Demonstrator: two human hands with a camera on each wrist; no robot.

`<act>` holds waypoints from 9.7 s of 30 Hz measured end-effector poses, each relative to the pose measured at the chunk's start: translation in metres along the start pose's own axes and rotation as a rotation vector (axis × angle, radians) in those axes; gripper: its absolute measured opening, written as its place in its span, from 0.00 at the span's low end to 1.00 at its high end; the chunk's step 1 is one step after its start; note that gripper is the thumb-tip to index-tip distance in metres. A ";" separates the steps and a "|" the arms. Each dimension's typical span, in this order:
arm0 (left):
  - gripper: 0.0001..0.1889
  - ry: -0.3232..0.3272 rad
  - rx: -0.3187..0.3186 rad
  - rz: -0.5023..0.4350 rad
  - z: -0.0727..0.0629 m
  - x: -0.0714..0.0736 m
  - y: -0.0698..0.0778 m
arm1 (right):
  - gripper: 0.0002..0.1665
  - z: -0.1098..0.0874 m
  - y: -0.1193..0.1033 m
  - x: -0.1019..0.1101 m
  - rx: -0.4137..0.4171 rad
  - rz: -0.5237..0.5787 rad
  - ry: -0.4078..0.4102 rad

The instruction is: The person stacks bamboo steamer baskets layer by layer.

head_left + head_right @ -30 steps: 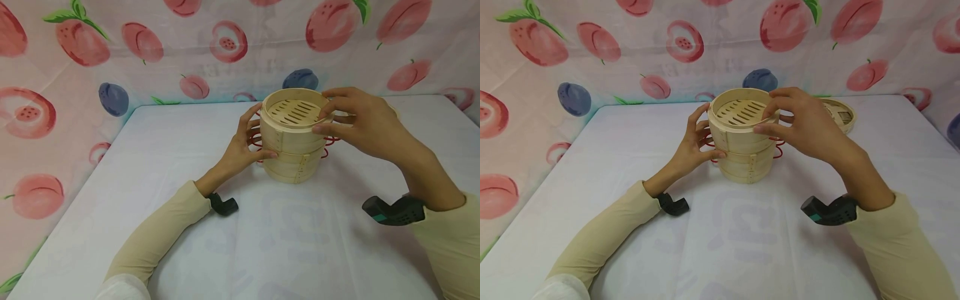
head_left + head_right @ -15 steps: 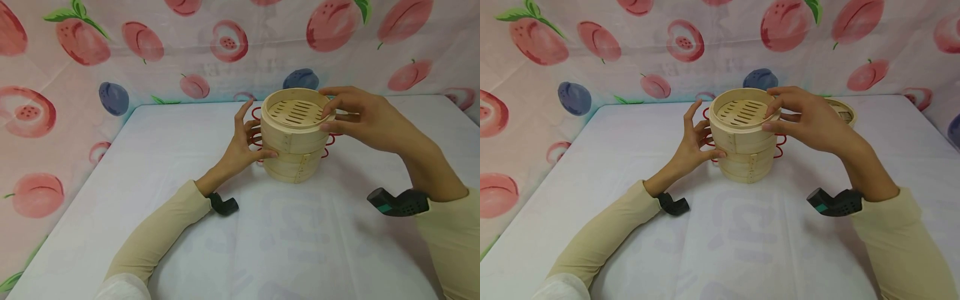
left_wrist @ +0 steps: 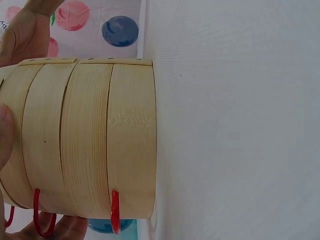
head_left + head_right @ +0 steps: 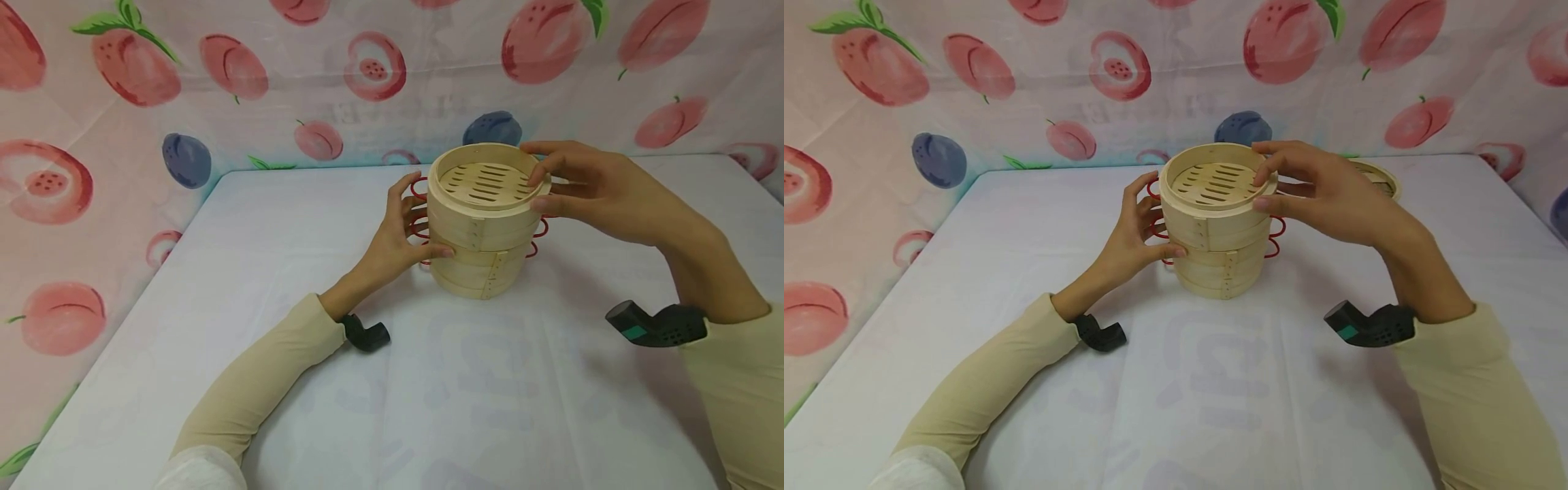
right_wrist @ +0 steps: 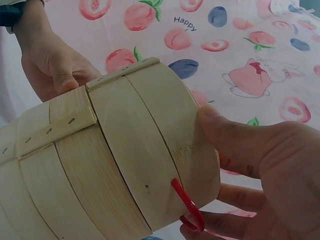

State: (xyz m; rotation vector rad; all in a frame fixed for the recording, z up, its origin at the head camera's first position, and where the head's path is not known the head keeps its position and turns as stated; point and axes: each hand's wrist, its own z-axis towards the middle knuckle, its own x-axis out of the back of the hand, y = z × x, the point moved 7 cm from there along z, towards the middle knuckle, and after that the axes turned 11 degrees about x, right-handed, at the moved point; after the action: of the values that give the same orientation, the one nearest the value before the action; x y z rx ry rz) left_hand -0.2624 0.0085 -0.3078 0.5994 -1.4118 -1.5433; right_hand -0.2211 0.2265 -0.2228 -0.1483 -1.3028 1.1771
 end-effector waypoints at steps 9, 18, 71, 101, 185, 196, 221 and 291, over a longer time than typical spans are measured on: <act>0.54 -0.009 -0.050 0.006 0.000 0.001 0.000 | 0.17 0.002 -0.006 0.000 0.053 -0.024 0.073; 0.55 0.000 -0.030 0.013 0.001 0.001 -0.001 | 0.13 0.001 -0.001 0.000 0.023 0.051 0.102; 0.47 -0.030 -0.100 -0.002 -0.006 0.000 0.018 | 0.05 -0.001 0.011 0.004 0.113 0.068 0.034; 0.41 0.099 -0.486 0.254 -0.012 0.000 0.042 | 0.04 -0.002 0.012 0.005 0.121 0.094 0.053; 0.38 0.063 -0.440 0.235 -0.025 -0.009 0.062 | 0.29 -0.098 0.201 0.048 -0.520 -0.193 0.320; 0.38 0.057 -0.428 0.226 -0.026 -0.009 0.062 | 0.36 -0.087 0.191 0.044 -0.506 -0.290 0.350; 0.36 0.068 -0.422 0.234 -0.026 -0.008 0.064 | 0.21 -0.086 0.165 0.074 -0.645 -0.183 0.412; 0.35 0.079 -0.426 0.246 -0.025 -0.008 0.064 | 0.11 -0.020 0.029 0.055 0.109 0.035 0.357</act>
State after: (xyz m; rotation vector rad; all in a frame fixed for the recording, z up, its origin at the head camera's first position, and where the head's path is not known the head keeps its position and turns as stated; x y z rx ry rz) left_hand -0.2182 0.0091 -0.2548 0.2156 -1.0109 -1.5392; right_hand -0.2318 0.2902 -0.2124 -0.2884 -0.9243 1.1864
